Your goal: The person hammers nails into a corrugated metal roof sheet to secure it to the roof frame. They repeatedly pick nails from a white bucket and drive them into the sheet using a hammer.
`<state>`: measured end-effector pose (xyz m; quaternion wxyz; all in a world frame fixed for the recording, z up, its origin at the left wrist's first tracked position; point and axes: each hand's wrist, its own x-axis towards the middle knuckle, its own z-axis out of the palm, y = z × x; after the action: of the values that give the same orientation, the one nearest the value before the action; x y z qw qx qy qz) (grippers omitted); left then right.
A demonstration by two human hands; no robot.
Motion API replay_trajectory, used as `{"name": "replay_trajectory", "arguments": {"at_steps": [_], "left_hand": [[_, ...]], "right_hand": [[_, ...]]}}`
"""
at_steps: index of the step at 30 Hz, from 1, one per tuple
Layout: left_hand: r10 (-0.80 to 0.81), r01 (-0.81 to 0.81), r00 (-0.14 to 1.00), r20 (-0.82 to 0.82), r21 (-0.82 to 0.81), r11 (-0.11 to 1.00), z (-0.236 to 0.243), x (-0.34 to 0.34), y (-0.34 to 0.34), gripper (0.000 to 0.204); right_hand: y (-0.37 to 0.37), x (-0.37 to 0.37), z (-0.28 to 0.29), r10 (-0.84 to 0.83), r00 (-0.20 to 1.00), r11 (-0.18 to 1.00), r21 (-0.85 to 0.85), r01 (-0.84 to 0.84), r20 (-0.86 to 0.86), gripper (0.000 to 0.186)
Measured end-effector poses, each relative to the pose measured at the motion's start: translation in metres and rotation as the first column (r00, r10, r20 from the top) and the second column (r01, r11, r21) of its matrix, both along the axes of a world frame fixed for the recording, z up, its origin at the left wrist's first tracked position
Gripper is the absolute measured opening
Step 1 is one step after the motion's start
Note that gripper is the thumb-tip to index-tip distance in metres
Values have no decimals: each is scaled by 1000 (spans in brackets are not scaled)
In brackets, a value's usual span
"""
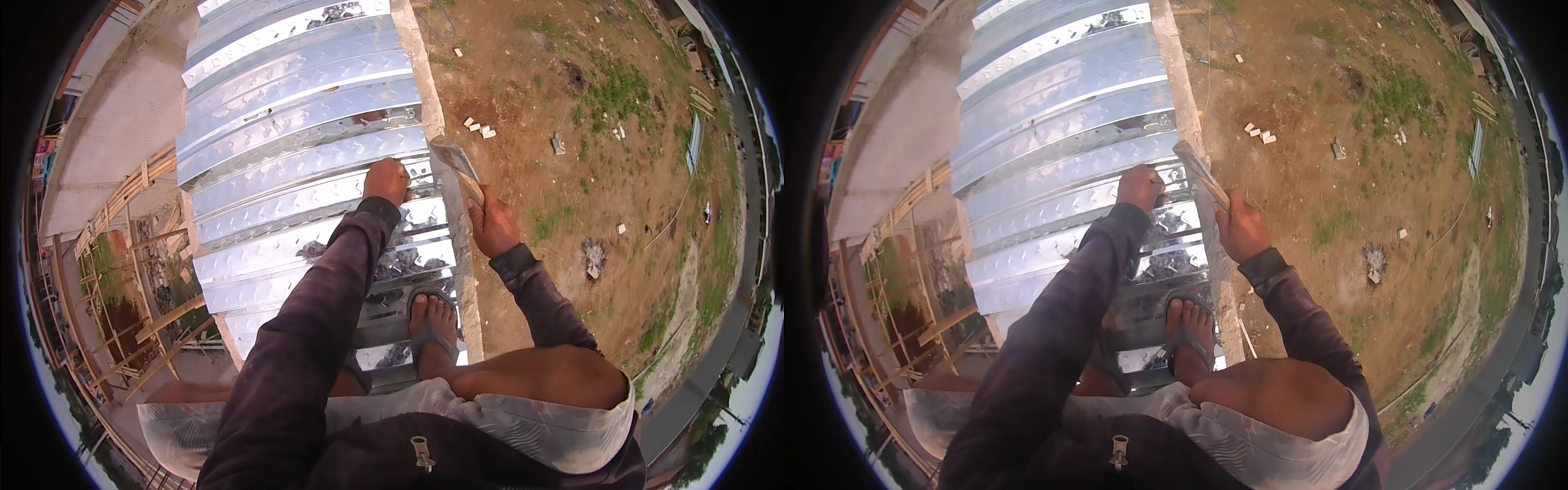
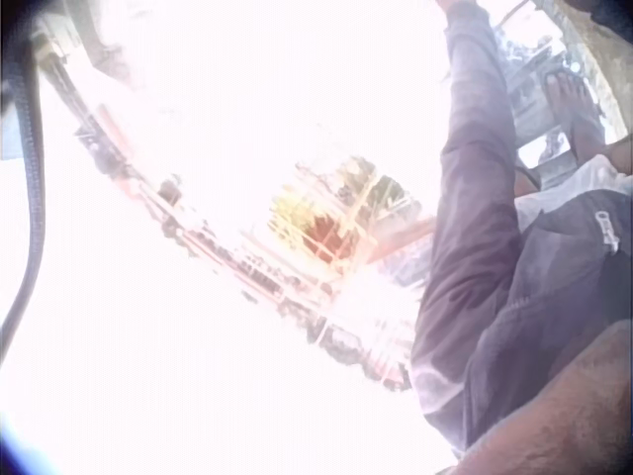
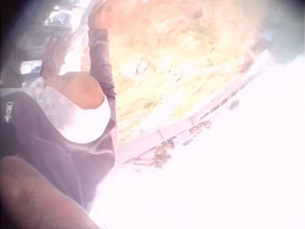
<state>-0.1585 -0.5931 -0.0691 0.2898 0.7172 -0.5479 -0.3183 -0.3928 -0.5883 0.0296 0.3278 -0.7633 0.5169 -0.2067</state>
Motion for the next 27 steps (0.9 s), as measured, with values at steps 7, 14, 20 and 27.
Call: {"name": "replay_trajectory", "arguments": {"at_steps": [7,14,20,27], "left_hand": [[96,-59,973,-211,179,982,15,-8,-9,10],[7,9,993,-116,133,991,-7,-8,-12,9],[8,16,991,-136,172,985,7,-4,-9,13],[13,6,992,-125,153,988,15,-11,-10,13]], "right_hand": [[-29,-13,-26,67,966,996,68,-51,-250,28],[-20,-27,-48,164,920,986,86,-143,-356,28],[-17,-16,-30,3,988,1000,10,-2,-154,28],[-21,-27,-58,214,894,977,91,-193,-394,28]]}}
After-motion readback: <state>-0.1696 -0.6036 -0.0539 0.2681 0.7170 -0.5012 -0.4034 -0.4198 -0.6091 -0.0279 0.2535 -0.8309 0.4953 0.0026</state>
